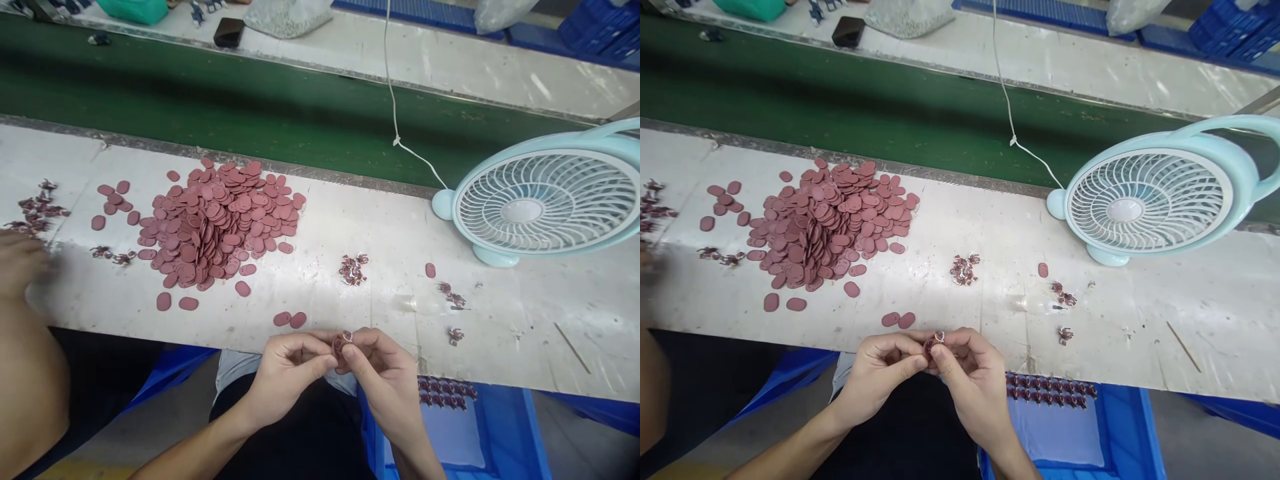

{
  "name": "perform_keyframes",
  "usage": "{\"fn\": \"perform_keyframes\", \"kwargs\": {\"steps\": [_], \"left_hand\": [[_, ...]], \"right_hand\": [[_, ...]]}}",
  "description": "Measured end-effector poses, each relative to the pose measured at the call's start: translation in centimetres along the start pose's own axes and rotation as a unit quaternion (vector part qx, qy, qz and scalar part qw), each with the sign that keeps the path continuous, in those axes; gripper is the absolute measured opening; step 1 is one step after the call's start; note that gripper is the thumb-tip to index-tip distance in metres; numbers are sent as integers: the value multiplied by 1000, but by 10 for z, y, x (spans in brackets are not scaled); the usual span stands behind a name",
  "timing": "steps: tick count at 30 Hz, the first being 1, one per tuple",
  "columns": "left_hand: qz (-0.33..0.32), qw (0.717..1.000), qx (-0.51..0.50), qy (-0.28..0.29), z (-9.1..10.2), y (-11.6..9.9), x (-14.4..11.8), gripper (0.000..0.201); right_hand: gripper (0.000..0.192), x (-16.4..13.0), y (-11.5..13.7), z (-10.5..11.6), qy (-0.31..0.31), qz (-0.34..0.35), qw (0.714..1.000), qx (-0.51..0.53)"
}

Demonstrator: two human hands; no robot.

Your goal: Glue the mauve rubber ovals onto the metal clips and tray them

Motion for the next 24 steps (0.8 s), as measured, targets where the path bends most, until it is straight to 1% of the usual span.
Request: {"fn": "perform_keyframes", "kwargs": {"steps": [4, 5, 7, 8, 9, 11, 13, 15, 17, 19, 20, 22, 23, 24], "left_hand": [[-1, 1000, 9, -2, 0, 2, -2, 1], [-6, 1000, 24, -4, 3, 0, -3, 5], [-33, 995, 95, -18, 14, -9, -5, 15], [-54, 986, 152, -34, 24, -16, -5, 19], [-79, 971, 218, -53, 34, -24, -5, 22], [-126, 924, 351, -82, 55, -38, -4, 25], [-148, 878, 448, -76, 70, -43, -1, 31], [-150, 851, 501, -55, 80, -40, 4, 33], [-151, 834, 529, -32, 84, -33, 8, 29], [-159, 812, 562, -11, 84, -29, 11, 25], [-163, 795, 584, -6, 84, -28, 13, 23], [-127, 766, 630, 0, 89, -26, 17, 24], [-93, 753, 652, 4, 93, -25, 19, 24], [-79, 740, 668, 0, 97, -27, 20, 25]], "right_hand": [[12, 3, -7, 2, 12, -14, 1000, 18], [12, 2, -10, 6, 12, -18, 999, 35], [12, -3, -17, 22, -7, -22, 997, 77], [12, -7, -20, 35, -28, -20, 995, 95], [13, -13, -24, 52, -56, -17, 992, 108], [17, -30, -30, 93, -127, -9, 985, 117], [23, -51, -36, 140, -207, 0, 971, 117], [29, -74, -42, 187, -298, 15, 949, 104], [32, -96, -50, 231, -388, 32, 918, 75], [33, -115, -61, 269, -457, 44, 888, 37], [33, -123, -69, 287, -482, 45, 875, 17], [31, -136, -89, 323, -526, 36, 849, -29], [28, -142, -101, 341, -550, 27, 833, -56], [25, -146, -113, 357, -564, 7, 822, -82]]}}
Point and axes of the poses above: each hand's wrist, its own x-axis towards the middle knuckle, its own z-axis out of the back of the hand, y = z × x, the point moved 5 cm from there along x, towards the middle knuckle, and after that the axes turned 2 degrees about -z, right-handed, at the moved point
